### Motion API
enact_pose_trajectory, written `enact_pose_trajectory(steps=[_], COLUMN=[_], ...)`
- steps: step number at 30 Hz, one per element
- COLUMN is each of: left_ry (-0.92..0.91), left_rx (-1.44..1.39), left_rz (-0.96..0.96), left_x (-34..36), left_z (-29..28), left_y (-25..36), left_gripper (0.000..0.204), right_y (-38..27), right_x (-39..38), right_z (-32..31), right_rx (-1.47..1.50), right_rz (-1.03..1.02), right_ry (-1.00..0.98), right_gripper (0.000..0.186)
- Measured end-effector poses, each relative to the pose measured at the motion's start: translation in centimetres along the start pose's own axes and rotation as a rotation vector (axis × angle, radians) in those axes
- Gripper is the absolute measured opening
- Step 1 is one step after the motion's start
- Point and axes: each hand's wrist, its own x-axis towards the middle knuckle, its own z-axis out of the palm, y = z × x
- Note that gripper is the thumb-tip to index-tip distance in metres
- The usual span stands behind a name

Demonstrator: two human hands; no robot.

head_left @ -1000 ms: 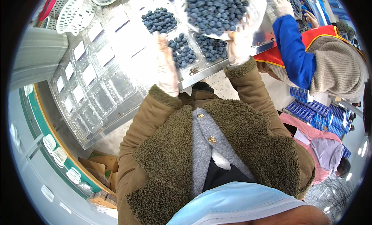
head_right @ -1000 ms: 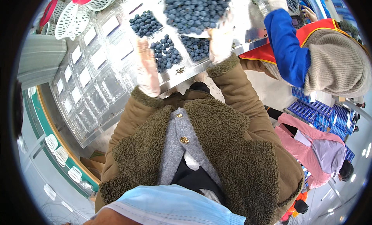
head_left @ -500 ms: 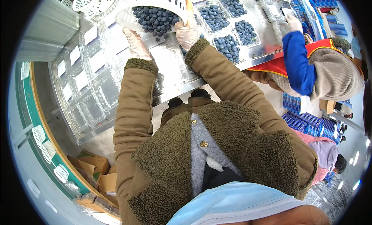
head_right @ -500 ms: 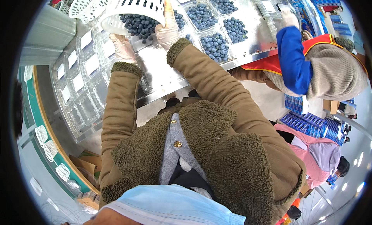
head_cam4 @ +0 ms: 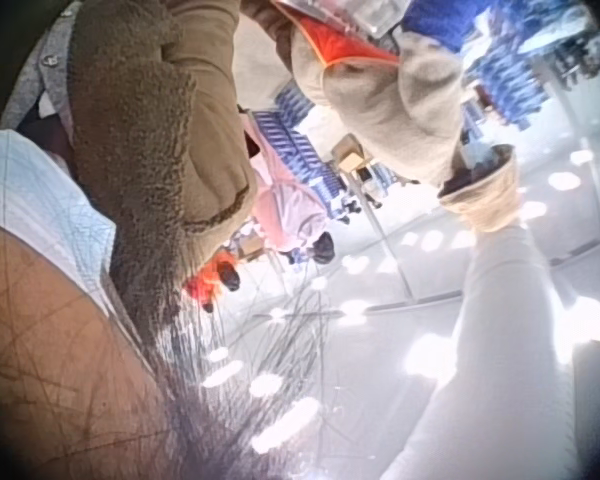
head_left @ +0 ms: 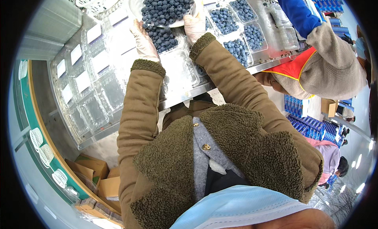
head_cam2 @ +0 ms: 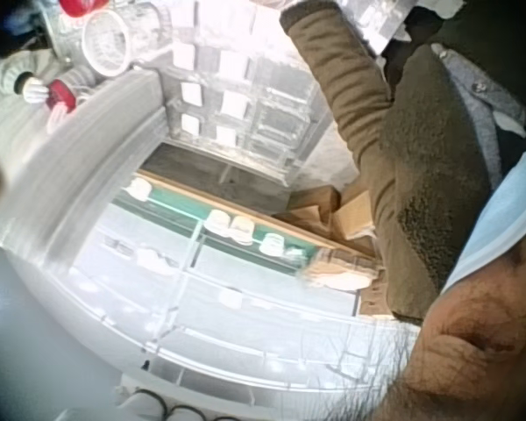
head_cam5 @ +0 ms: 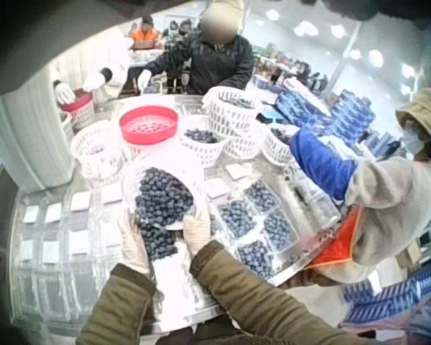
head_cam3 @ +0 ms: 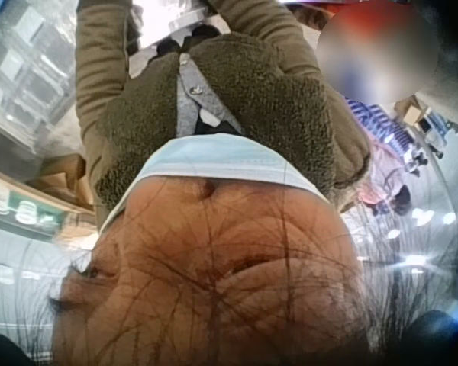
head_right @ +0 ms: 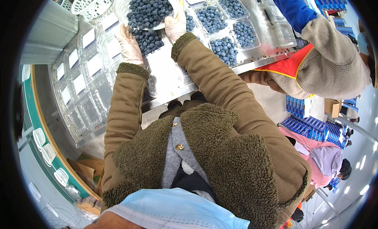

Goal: The person pours blueberries from white baskets into clear plastic clamshell containers on a metal table. They then place lids on the filled containers and stack them. The process is repeated with multiple containers.

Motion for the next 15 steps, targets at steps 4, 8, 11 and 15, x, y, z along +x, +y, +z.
enact_pose_trajectory(steps=[4, 8, 11, 15], left_ry=[-0.060, -0.124, -0.126, -0.123], left_rx=[0.029, 0.045, 0.076, 0.014], left_rz=[0.033, -0.018, 0.015, -0.031], left_x=[0.8, 1.0, 0.1, -3.0], left_z=[-0.8, -1.3, -1.4, -1.3], left_y=[-0.7, -0.8, -0.3, 1.0], left_gripper=[0.081, 0.084, 0.083, 0.079], right_y=[-0.8, -1.4, -2.1, -3.6], right_x=[0.3, 0.6, 0.2, -1.9], right_z=[0.0, -0.7, -1.5, -2.9], right_rx=[0.047, -0.034, -0.031, -0.093], right_rz=[0.081, 0.087, 0.091, 0.215], right_ry=[0.088, 0.125, 0.138, 0.110], right_gripper=[0.072, 0.072, 0.062, 0.054])
